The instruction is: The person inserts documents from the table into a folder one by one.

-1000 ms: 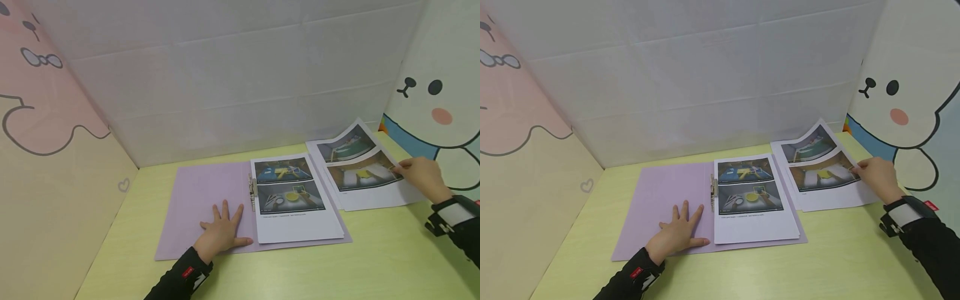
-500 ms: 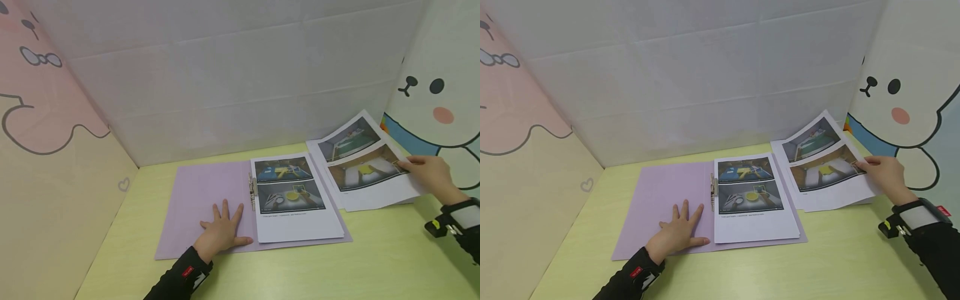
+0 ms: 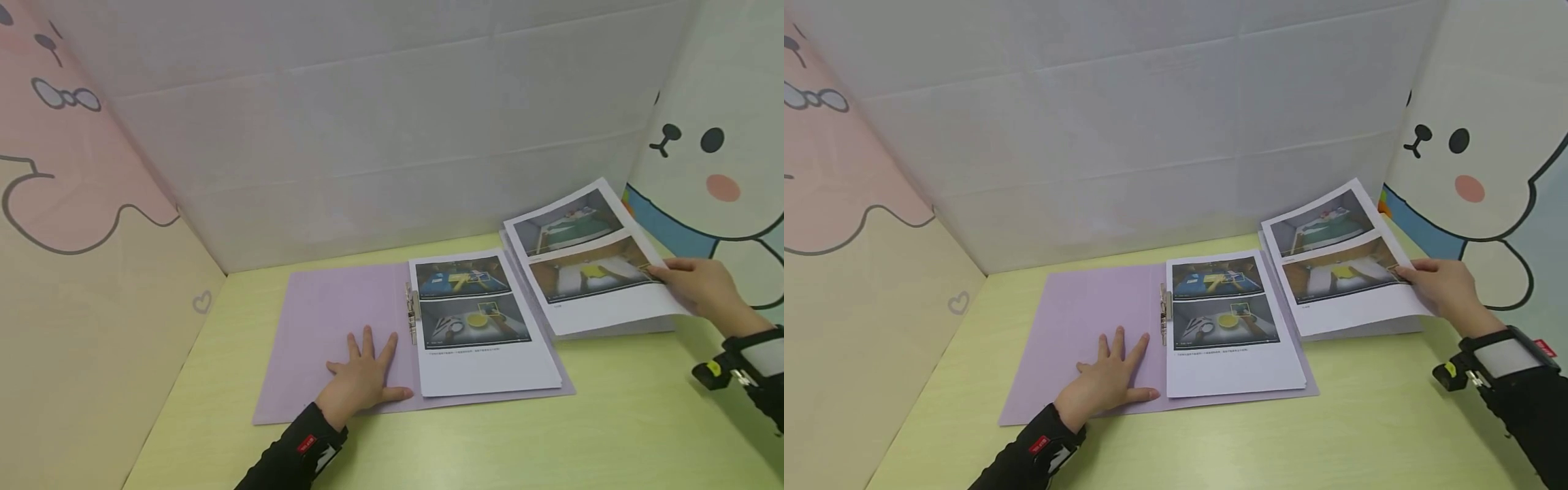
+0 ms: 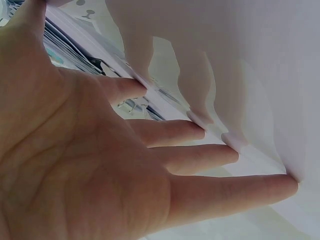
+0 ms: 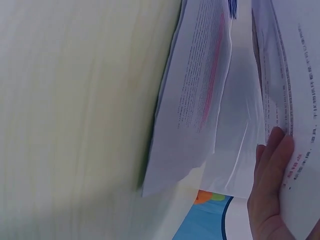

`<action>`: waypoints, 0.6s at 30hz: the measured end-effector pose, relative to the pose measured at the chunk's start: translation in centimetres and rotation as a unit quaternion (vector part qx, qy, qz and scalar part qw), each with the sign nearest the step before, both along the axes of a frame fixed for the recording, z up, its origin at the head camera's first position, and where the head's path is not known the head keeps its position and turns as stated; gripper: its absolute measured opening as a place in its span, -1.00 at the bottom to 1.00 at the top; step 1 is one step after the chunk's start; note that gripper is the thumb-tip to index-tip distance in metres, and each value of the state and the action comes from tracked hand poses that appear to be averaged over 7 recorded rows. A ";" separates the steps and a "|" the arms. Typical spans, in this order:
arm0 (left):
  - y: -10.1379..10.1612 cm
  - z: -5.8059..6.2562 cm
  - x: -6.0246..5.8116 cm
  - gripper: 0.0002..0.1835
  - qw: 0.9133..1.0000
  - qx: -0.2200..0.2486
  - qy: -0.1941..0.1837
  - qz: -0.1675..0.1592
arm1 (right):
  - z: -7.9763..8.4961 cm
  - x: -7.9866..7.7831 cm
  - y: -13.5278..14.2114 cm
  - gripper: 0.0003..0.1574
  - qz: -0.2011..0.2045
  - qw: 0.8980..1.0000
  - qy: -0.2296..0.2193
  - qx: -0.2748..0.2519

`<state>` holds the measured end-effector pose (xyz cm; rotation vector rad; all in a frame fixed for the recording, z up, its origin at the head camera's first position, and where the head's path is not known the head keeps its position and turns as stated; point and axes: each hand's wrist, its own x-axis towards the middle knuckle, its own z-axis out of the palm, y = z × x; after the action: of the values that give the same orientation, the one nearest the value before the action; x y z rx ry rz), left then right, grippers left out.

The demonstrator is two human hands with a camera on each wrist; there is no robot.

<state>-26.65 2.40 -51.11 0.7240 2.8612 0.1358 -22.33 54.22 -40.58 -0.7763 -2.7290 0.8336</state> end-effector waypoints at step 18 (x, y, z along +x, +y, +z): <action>-0.1 0.2 0.1 0.13 1.000 -0.003 0.001 -0.001 | -0.1 -0.3 -2.6 0.02 0.046 0.999 -0.009 -0.019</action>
<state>-26.57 2.33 -50.89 0.7269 2.8606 0.1254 -22.62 51.59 -40.65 -0.6722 -2.7917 0.9041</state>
